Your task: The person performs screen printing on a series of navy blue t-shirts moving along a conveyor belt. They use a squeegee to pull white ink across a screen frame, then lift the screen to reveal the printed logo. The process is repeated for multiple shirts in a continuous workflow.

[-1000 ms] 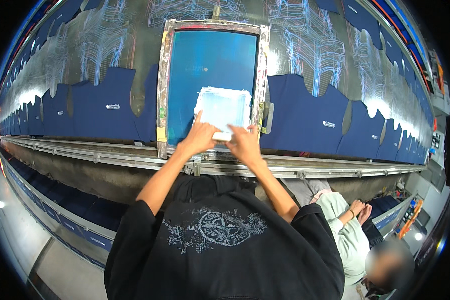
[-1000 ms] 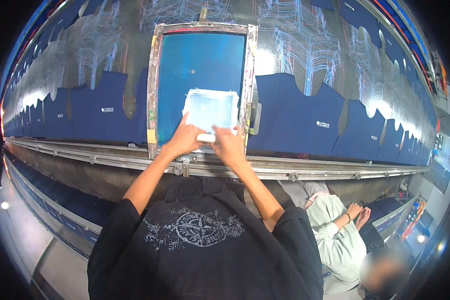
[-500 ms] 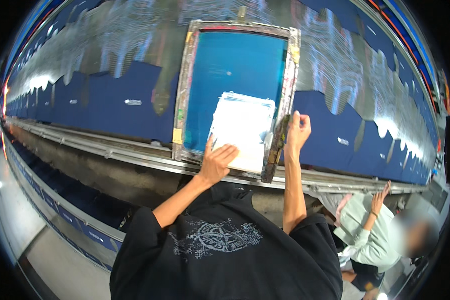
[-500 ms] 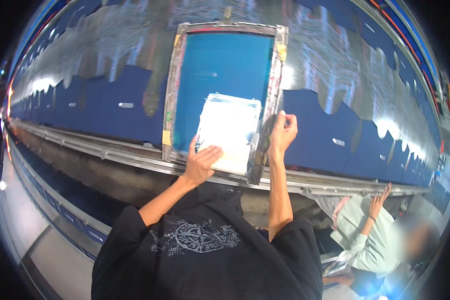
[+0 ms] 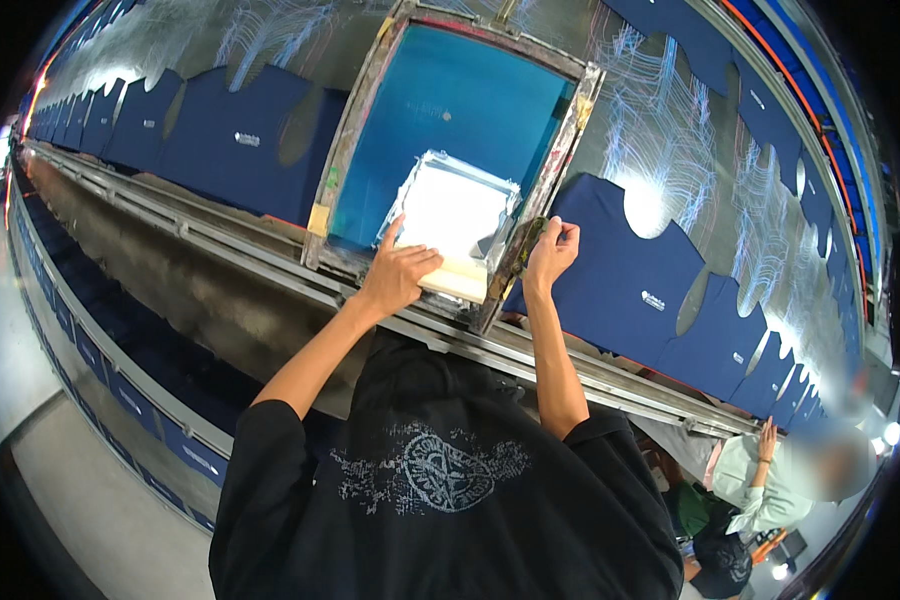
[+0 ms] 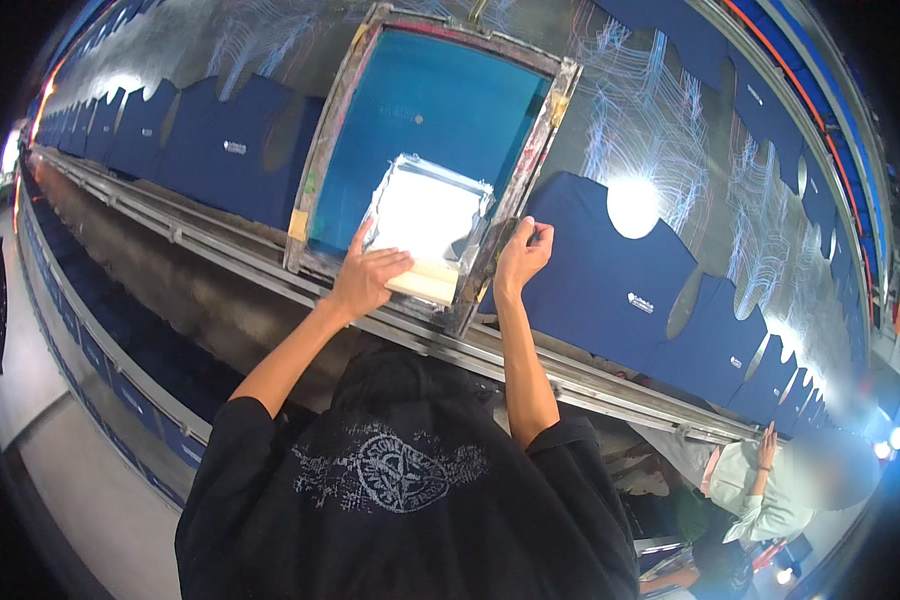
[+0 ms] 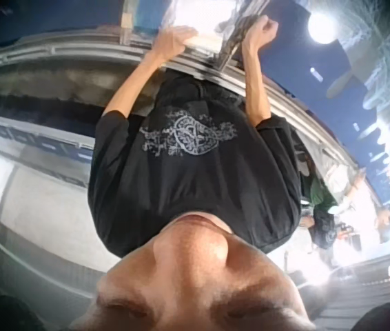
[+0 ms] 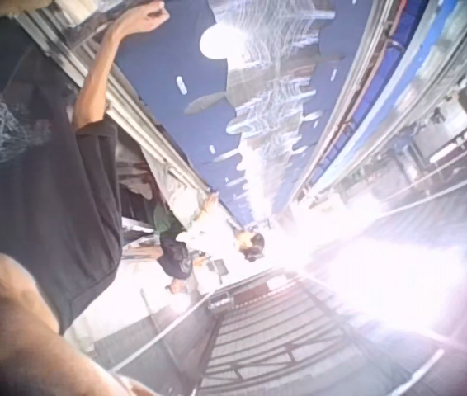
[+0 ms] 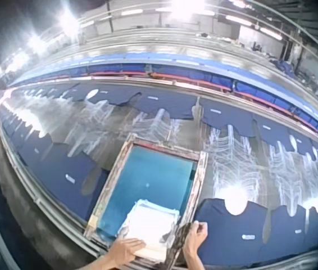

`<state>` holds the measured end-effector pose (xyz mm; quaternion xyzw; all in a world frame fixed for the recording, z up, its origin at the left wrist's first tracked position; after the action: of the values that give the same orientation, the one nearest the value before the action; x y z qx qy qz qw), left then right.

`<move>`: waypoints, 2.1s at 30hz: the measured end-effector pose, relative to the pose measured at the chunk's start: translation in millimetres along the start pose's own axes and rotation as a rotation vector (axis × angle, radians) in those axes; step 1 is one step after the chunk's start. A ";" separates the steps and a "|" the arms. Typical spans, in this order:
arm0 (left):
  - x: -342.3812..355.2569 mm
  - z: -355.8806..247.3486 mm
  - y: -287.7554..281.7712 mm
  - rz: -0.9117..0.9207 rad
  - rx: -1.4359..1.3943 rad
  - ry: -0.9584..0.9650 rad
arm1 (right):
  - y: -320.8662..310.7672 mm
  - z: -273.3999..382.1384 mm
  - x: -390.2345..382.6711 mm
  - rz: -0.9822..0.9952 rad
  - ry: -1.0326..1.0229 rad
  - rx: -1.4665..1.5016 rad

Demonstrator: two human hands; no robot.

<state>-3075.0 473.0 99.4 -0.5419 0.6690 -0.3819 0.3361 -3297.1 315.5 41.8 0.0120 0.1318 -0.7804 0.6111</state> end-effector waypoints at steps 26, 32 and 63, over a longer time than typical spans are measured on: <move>75.3 57.8 -13.9 0.380 -0.153 0.005 | 66.3 59.2 -82.0 0.841 -0.508 -0.960; 181.4 80.2 -44.7 0.252 -0.004 0.150 | 106.9 84.8 17.2 0.721 -0.660 -0.913; -99.6 254.2 -149.2 0.028 -0.014 -0.008 | 280.7 37.3 -131.6 0.048 0.073 -0.006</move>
<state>-2767.0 515.4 110.9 -0.5362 0.6778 -0.3706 0.3402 -2989.9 371.0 47.8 0.0418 0.1561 -0.7642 0.6244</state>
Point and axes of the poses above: each hand's wrist, its own x-axis towards the middle knuckle, its own y-axis out of the palm, z = x × y, the point moved 2 cm from there along x, towards the middle knuckle, and after that the axes turned 4 degrees about z, right-handed, at the moved point
